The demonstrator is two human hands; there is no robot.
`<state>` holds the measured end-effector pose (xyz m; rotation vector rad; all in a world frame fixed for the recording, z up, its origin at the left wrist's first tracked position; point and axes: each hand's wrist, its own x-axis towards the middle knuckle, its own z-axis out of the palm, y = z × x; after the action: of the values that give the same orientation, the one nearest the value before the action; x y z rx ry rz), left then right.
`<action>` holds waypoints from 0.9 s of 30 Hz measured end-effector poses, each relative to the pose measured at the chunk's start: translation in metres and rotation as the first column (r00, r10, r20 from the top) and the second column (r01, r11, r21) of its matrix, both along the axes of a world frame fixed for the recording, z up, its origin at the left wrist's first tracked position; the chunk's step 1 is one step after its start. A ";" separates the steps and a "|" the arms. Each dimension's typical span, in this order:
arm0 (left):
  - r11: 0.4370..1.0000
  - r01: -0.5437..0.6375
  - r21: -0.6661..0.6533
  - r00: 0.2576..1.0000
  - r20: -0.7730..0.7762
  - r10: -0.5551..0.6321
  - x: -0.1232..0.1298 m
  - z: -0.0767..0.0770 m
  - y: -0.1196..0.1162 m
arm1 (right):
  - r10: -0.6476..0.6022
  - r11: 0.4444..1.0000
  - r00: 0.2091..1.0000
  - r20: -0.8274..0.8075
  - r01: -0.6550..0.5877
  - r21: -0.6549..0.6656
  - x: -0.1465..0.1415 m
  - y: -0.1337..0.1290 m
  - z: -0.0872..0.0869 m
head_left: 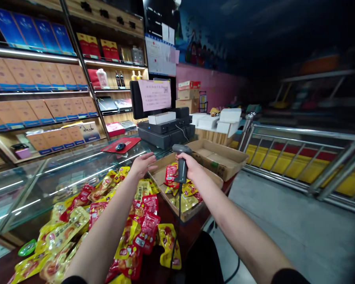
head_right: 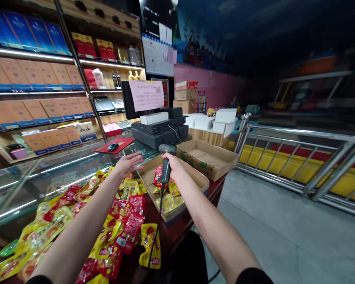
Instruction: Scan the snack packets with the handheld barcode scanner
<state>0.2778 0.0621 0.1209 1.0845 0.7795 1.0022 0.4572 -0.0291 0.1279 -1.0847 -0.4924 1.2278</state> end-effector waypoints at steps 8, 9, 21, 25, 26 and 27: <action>0.993 -0.115 0.010 0.992 -0.044 0.116 -0.090 -0.023 -0.016 | 0.145 0.989 0.989 -0.044 -0.145 -0.007 -0.058 0.004 -0.024; 0.992 -0.124 0.012 0.991 -0.054 0.125 -0.107 -0.026 -0.022 | 0.172 0.985 0.984 -0.044 -0.173 -0.011 -0.071 0.006 -0.026; 0.948 -0.273 0.164 0.847 -0.425 0.318 -0.287 -0.052 -0.107 | 0.475 0.872 0.877 -0.067 -0.480 -0.098 -0.241 0.002 -0.054; 0.954 -0.151 0.261 0.672 -0.680 0.292 -0.309 -0.069 -0.124 | 0.533 0.835 0.844 -0.059 -0.536 -0.125 -0.280 -0.016 -0.072; 0.952 -0.117 0.282 0.608 -0.738 0.293 -0.312 -0.072 -0.126 | 0.545 0.827 0.837 -0.043 -0.546 -0.133 -0.287 -0.021 -0.077; 0.950 -0.083 0.302 0.538 -0.789 0.298 -0.313 -0.075 -0.128 | 0.555 0.822 0.832 -0.020 -0.551 -0.141 -0.293 -0.026 -0.082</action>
<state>-0.0356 -0.0655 0.0458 1.7522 1.6227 0.7228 0.1639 -0.0548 0.0463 -1.1108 -0.7848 1.7869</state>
